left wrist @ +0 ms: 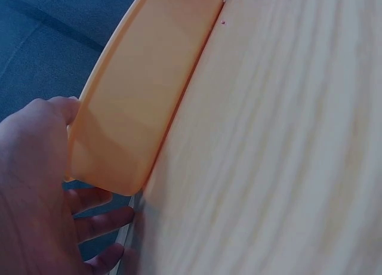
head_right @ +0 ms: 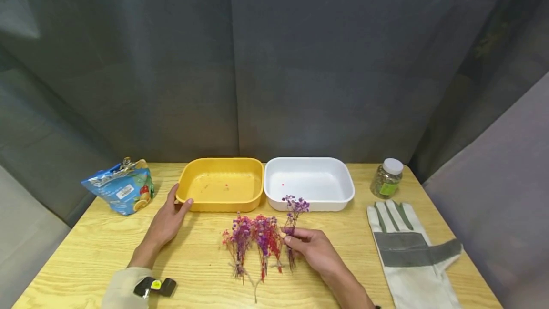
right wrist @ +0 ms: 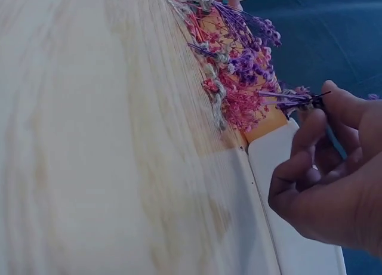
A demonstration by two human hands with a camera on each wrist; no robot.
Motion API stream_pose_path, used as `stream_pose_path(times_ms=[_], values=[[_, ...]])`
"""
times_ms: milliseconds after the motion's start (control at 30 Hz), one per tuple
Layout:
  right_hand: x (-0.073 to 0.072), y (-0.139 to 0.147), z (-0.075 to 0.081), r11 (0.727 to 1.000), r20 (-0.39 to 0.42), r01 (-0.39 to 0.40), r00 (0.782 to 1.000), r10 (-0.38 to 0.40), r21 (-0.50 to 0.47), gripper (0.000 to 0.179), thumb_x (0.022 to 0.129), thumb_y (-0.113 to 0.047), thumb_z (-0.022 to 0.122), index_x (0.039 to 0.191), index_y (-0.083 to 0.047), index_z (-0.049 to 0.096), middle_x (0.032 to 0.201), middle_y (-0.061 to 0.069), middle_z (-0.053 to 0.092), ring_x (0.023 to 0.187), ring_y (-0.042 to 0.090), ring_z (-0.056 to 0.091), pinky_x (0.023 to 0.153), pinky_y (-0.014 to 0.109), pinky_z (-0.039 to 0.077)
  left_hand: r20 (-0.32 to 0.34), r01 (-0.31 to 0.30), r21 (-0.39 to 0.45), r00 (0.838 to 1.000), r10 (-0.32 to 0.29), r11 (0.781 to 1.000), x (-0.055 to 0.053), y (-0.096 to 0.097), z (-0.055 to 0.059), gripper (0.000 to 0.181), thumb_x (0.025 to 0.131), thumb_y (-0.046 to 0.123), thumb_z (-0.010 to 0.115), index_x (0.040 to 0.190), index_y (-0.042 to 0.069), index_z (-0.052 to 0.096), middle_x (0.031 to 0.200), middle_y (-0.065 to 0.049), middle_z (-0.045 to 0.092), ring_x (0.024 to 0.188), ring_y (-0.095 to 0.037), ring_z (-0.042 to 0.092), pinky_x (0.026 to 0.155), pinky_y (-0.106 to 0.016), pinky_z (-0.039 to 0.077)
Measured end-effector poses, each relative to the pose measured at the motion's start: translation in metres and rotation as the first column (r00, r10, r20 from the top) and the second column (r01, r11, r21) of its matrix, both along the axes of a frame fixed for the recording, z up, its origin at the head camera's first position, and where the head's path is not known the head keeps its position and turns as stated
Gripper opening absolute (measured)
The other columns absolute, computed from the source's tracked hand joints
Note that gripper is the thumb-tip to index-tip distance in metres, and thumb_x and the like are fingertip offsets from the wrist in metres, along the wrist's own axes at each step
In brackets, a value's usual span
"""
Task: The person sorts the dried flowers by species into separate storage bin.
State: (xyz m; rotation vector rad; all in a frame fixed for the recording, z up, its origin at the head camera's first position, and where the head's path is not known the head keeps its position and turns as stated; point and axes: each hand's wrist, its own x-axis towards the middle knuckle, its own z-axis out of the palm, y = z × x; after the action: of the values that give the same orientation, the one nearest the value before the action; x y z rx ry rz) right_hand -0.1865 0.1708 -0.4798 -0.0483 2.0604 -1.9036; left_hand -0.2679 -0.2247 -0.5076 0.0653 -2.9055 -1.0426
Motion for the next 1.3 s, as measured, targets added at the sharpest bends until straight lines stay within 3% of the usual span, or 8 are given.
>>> stream_pose_path(times_ms=[100,233,400,633,933,1067,1300], values=[[0.000,0.000,0.000,0.999,-0.021,0.050,0.999,-0.050,-0.005,0.044,0.092,-0.019,0.066,0.126,0.008,0.059,0.114,0.008,0.069,0.096,0.008,0.063,0.086,0.028,0.053,-0.003,0.001,-0.004,1.000,-0.001,1.000,0.000,-0.001,-0.001,0.087,0.090,0.076,0.028,0.157,0.028,0.000,0.155,-0.017,0.035,0.138,-0.040,0.039,0.108,-0.060,0.032],[-0.001,0.000,0.002,0.994,-0.026,0.103,0.994,-0.103,-0.029,0.045,0.089,-0.016,0.069,0.124,0.010,0.059,0.105,0.002,0.071,0.097,0.010,0.064,0.089,0.030,0.052,-0.001,0.000,-0.004,1.000,0.000,1.000,-0.001,-0.001,0.000,0.086,0.091,0.075,0.028,0.157,0.028,-0.001,0.155,-0.017,0.034,0.138,-0.040,0.038,0.108,-0.061,0.032],[-0.001,0.001,0.003,0.994,-0.028,0.089,0.996,-0.090,-0.060,0.046,0.089,-0.015,0.069,0.124,0.011,0.057,0.096,-0.001,0.074,0.096,0.014,0.069,0.088,0.029,0.053,-0.002,-0.002,-0.005,1.000,0.002,1.000,-0.001,-0.001,0.001,0.085,0.092,0.074,0.029,0.157,0.027,-0.001,0.156,-0.017,0.033,0.139,-0.040,0.037,0.108,-0.061,0.031],[-0.001,-0.002,0.004,0.996,-0.011,0.093,0.996,-0.093,-0.001,0.030,0.090,-0.019,0.068,0.106,0.007,0.068,0.091,-0.005,0.066,0.086,0.011,0.059,0.081,0.029,0.051,-0.004,0.000,-0.004,1.000,0.000,1.000,0.000,-0.002,0.003,0.085,0.092,0.074,0.029,0.157,0.027,0.000,0.156,-0.017,0.032,0.139,-0.040,0.037,0.108,-0.062,0.030],[-0.002,-0.006,0.006,0.994,-0.054,0.083,0.995,-0.079,0.075,0.041,0.092,-0.022,0.065,0.122,0.006,0.061,0.113,0.012,0.064,0.096,0.014,0.060,0.086,0.028,0.052,0.001,0.001,0.000,1.000,-0.001,1.000,0.001,-0.003,0.004,0.086,0.091,0.074,0.029,0.157,0.025,0.000,0.157,-0.017,0.030,0.140,-0.040,0.035,0.109,-0.061,0.030],[-0.002,-0.008,0.007,0.994,-0.063,0.079,0.995,-0.074,0.080,0.044,0.090,-0.020,0.068,0.126,0.004,0.058,0.102,0.009,0.063,0.088,0.014,0.058,0.077,0.026,0.051,0.009,0.001,0.011,1.000,-0.001,1.000,0.001,-0.002,0.004,0.087,0.091,0.075,0.029,0.157,0.026,0.000,0.158,-0.016,0.028,0.141,-0.040,0.034,0.109,-0.062,0.029],[-0.006,-0.012,0.007,0.980,-0.112,0.164,0.982,-0.152,0.109,0.044,0.086,-0.013,0.072,0.124,0.001,0.056,0.088,0.006,0.067,0.070,0.013,0.056,0.061,0.026,0.046,0.012,0.009,0.046,1.000,-0.009,0.999,0.001,0.000,0.006,0.088,0.092,0.073,0.034,0.157,0.023,0.002,0.159,-0.016,0.024,0.141,-0.041,0.034,0.111,-0.061,0.028]])
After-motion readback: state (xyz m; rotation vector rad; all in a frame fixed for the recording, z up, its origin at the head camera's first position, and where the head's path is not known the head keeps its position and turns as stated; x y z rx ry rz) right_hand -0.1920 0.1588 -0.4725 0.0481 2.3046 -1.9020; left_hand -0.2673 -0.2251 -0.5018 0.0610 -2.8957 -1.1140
